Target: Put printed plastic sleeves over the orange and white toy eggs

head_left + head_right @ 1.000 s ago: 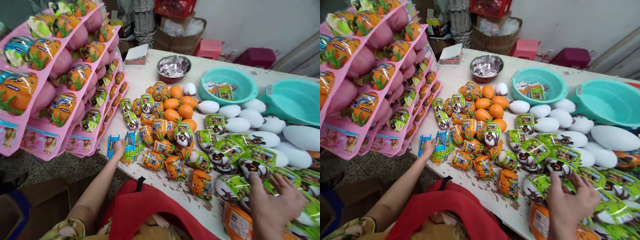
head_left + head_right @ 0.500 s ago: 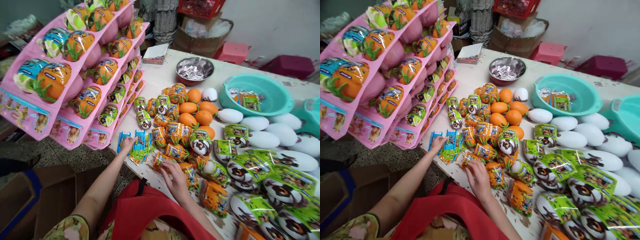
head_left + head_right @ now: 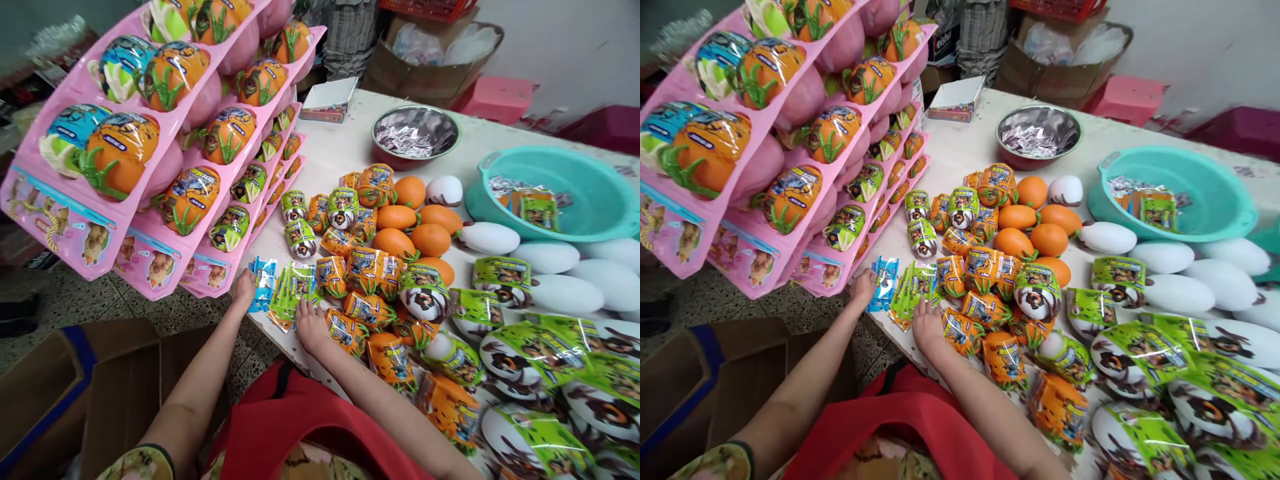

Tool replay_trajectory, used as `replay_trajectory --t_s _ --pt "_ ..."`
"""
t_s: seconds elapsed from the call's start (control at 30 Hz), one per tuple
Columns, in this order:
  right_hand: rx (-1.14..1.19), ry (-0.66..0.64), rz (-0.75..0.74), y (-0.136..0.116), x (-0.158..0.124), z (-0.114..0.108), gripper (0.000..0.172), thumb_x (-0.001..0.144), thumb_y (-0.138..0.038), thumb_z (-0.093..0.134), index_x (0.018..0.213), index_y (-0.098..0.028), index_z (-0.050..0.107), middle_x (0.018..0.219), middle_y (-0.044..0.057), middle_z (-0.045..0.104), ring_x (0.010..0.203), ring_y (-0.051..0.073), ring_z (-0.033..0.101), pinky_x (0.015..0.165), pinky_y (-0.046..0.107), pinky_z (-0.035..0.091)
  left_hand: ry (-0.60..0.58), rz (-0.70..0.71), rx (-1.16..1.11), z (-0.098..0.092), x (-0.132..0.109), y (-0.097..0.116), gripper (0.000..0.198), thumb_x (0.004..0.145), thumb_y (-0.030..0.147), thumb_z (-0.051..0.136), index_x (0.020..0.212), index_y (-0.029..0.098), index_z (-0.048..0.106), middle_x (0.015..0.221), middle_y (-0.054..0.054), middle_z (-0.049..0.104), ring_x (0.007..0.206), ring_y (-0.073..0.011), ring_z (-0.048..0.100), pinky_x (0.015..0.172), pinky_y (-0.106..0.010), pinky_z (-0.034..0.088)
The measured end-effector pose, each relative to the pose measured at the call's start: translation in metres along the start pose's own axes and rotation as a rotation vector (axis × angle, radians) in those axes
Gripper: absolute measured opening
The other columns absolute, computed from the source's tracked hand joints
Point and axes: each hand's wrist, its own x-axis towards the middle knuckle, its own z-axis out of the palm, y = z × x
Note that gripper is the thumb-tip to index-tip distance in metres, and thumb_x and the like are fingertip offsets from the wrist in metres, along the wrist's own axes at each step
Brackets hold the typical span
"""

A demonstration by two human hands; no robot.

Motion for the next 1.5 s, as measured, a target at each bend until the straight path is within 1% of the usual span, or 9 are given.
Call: replay_trajectory --t_s 0.17,0.3,0.43,0.57,0.7,1.07,1.27,1.4,1.5 --pt "-0.048 -0.027 -0.003 -0.001 -0.007 0.006 0.055 0.083 -0.004 0.037 0.137 -0.004 0.044 0.149 0.025 0.028 0.135 0.034 0.037 0.098 0.055 0.043 0.065 0.04 0.054 0.005 -0.011 0.011 0.034 0.091 0.039 0.047 0.112 0.015 0.06 0.119 -0.018 0.06 0.113 -0.0293 0.055 0.086 -0.036 0.041" --pt "-0.073 -0.026 -0.025 -0.004 -0.012 0.0 0.049 0.086 -0.008 0.04 0.135 -0.004 0.048 0.148 0.024 0.031 0.132 0.036 0.039 0.095 0.052 0.046 -0.069 0.137 0.024 0.036 -0.019 0.05 0.037 0.082 0.053 0.058 0.088 0.018 0.069 0.102 -0.013 0.068 0.097 -0.027 0.062 0.077 -0.032 0.043" --pt "-0.074 0.0 -0.046 -0.002 -0.012 -0.006 0.05 0.09 -0.01 0.039 0.14 -0.007 0.043 0.151 0.019 0.029 0.137 0.033 0.033 0.103 0.047 0.042 -0.158 0.182 -0.004 0.052 -0.016 0.068 0.025 0.083 0.04 0.062 0.084 0.016 0.07 0.092 -0.013 0.07 0.085 -0.0225 0.064 0.069 -0.028 0.041" --pt "-0.053 0.043 0.03 0.001 -0.005 -0.008 0.054 0.09 -0.005 0.031 0.144 -0.003 0.032 0.152 0.021 0.024 0.139 0.032 0.029 0.108 0.047 0.036 -0.194 0.233 -0.038 0.049 -0.012 0.062 0.015 0.085 0.024 0.059 0.09 0.015 0.07 0.088 -0.01 0.071 0.081 -0.0185 0.064 0.069 -0.025 0.04" --pt "-0.047 -0.017 0.042 0.003 0.0 -0.005 0.054 0.089 -0.004 0.032 0.143 0.0 0.035 0.15 0.024 0.025 0.138 0.034 0.031 0.105 0.05 0.038 -0.171 0.236 -0.059 0.043 -0.011 0.053 0.019 0.085 0.025 0.06 0.098 0.014 0.068 0.091 -0.009 0.071 0.083 -0.0183 0.063 0.071 -0.025 0.04" --pt "-0.033 -0.046 0.056 -0.001 -0.002 -0.003 0.059 0.084 -0.009 0.047 0.141 0.003 0.036 0.149 0.029 0.024 0.136 0.038 0.034 0.1 0.051 0.043 -0.12 0.212 -0.145 0.034 -0.008 0.036 0.018 0.087 0.023 0.052 0.088 0.016 0.069 0.084 -0.007 0.07 0.079 -0.0177 0.061 0.07 -0.025 0.039" --pt "0.053 0.049 0.054 0.002 0.0 -0.012 0.068 0.088 -0.021 0.05 0.148 -0.004 0.024 0.154 0.021 0.02 0.141 0.032 0.024 0.108 0.046 0.035 -0.167 0.267 -0.255 0.039 -0.012 0.044 0.019 0.083 0.02 0.054 0.07 0.016 0.067 0.072 -0.002 0.067 0.072 -0.0148 0.058 0.067 -0.022 0.039" --pt "0.133 0.012 0.115 0.002 0.002 -0.006 0.058 0.086 -0.008 0.042 0.143 -0.002 0.034 0.15 0.025 0.026 0.14 0.035 0.026 0.108 0.054 0.03 -0.077 0.192 -0.303 0.033 -0.012 0.039 0.019 0.084 0.018 0.048 0.074 0.016 0.065 0.073 -0.004 0.066 0.073 -0.0173 0.057 0.068 -0.025 0.039" --pt "0.183 0.022 0.135 0.004 0.001 -0.009 0.055 0.087 -0.014 0.046 0.14 -0.003 0.039 0.149 0.024 0.03 0.139 0.036 0.029 0.107 0.055 0.031 -0.017 0.171 -0.355 0.017 -0.013 0.032 0.022 0.085 0.017 0.041 0.076 0.017 0.062 0.075 -0.005 0.064 0.075 -0.018 0.056 0.07 -0.027 0.039"
